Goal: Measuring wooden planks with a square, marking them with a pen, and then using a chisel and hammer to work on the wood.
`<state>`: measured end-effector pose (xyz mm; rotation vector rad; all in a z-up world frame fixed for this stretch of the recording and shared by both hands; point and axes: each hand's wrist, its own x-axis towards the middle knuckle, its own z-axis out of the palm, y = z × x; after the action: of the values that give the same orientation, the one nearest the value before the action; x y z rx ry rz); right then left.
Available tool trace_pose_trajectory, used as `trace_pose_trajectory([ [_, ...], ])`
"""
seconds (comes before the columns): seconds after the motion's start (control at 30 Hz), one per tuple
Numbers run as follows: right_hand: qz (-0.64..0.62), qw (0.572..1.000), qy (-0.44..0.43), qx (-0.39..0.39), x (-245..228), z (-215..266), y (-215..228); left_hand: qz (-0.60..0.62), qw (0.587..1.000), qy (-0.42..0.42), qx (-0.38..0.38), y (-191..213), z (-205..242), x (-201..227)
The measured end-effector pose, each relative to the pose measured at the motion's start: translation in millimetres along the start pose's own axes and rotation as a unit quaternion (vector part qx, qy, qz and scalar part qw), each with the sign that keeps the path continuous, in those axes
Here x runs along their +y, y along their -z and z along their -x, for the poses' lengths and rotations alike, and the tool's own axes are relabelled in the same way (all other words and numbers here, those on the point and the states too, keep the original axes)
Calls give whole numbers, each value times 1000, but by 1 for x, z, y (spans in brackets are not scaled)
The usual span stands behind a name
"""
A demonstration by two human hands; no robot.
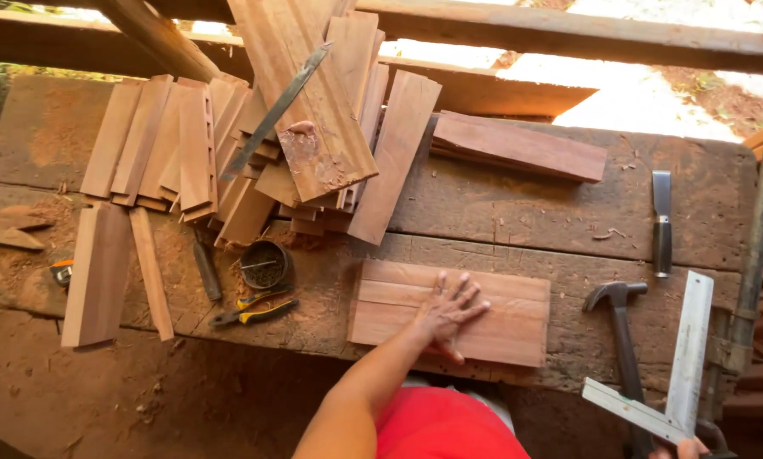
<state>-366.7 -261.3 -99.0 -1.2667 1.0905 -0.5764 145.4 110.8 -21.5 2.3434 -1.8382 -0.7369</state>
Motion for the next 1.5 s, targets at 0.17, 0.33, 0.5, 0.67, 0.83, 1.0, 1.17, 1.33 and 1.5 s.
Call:
trace_pose_trajectory([
  [0.17,-72,995,-31,64,-29,39,-92,-13,999,29,-5,-1,50,-38],
  [0.33,-73,991,-43,104,-56,87,-205,2,999,43,-3,-3,80,-80],
  [0.5,-56,992,-56,99,-65,132,-250,18,998,47,32,-6,92,-96],
  [0.67,-45,991,-85,91,-61,161,-253,18,997,56,53,-9,95,-97],
  [0.83,-34,993,-88,70,-54,143,-251,8,996,57,66,-13,102,-87],
  [1.0,-47,996,-72,25,-70,102,-270,-3,983,68,169,-63,135,-34],
  [1.17,-6,999,-23,-36,-97,53,-303,17,941,185,283,-72,131,3],
  [1.33,9,996,-25,-88,-106,0,-322,-5,925,219,310,-92,129,9],
  [1.5,21,991,-8,-129,-98,-36,-331,24,921,251,296,-72,127,19],
])
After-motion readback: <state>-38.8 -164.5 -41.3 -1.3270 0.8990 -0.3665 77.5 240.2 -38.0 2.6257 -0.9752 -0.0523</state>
